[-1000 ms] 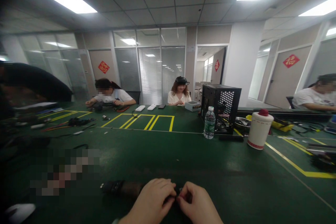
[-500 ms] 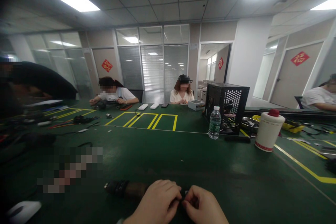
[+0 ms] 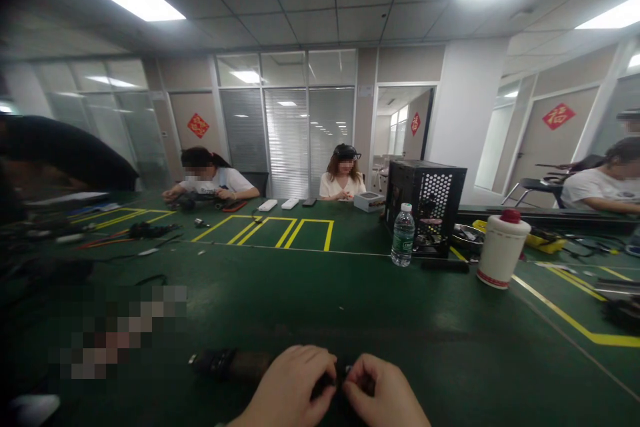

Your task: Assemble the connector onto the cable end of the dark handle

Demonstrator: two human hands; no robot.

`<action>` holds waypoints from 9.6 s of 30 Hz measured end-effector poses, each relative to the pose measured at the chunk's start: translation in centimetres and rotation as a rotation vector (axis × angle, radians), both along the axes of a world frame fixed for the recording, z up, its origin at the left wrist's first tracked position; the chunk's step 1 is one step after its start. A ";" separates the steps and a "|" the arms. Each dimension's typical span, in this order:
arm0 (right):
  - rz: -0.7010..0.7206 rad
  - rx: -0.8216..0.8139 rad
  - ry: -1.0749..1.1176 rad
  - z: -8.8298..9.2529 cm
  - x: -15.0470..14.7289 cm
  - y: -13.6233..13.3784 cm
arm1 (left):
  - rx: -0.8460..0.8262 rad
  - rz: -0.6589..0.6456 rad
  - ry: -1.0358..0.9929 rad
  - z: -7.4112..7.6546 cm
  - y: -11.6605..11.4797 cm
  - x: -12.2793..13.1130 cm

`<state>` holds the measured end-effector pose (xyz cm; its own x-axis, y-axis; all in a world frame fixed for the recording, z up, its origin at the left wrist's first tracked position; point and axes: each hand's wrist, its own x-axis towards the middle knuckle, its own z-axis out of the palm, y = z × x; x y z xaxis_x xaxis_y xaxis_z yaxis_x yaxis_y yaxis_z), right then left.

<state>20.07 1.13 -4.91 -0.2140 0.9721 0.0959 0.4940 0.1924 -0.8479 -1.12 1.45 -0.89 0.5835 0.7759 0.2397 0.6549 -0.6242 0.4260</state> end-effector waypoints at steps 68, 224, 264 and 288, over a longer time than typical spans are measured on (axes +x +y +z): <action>-0.053 0.041 -0.043 1.2 -0.9 -1.1 | 0.045 -0.025 -0.040 0.3 -0.7 -0.1; -0.026 0.084 -0.026 0.4 -0.7 -0.7 | 0.151 0.012 -0.092 0.4 -1.5 0.1; -0.021 0.077 -0.059 -0.1 -0.6 -0.3 | 0.152 0.001 -0.077 1.1 -1.4 -0.3; -0.015 0.047 -0.011 0.6 -0.6 -0.5 | 0.111 0.003 -0.034 0.8 -1.2 -0.1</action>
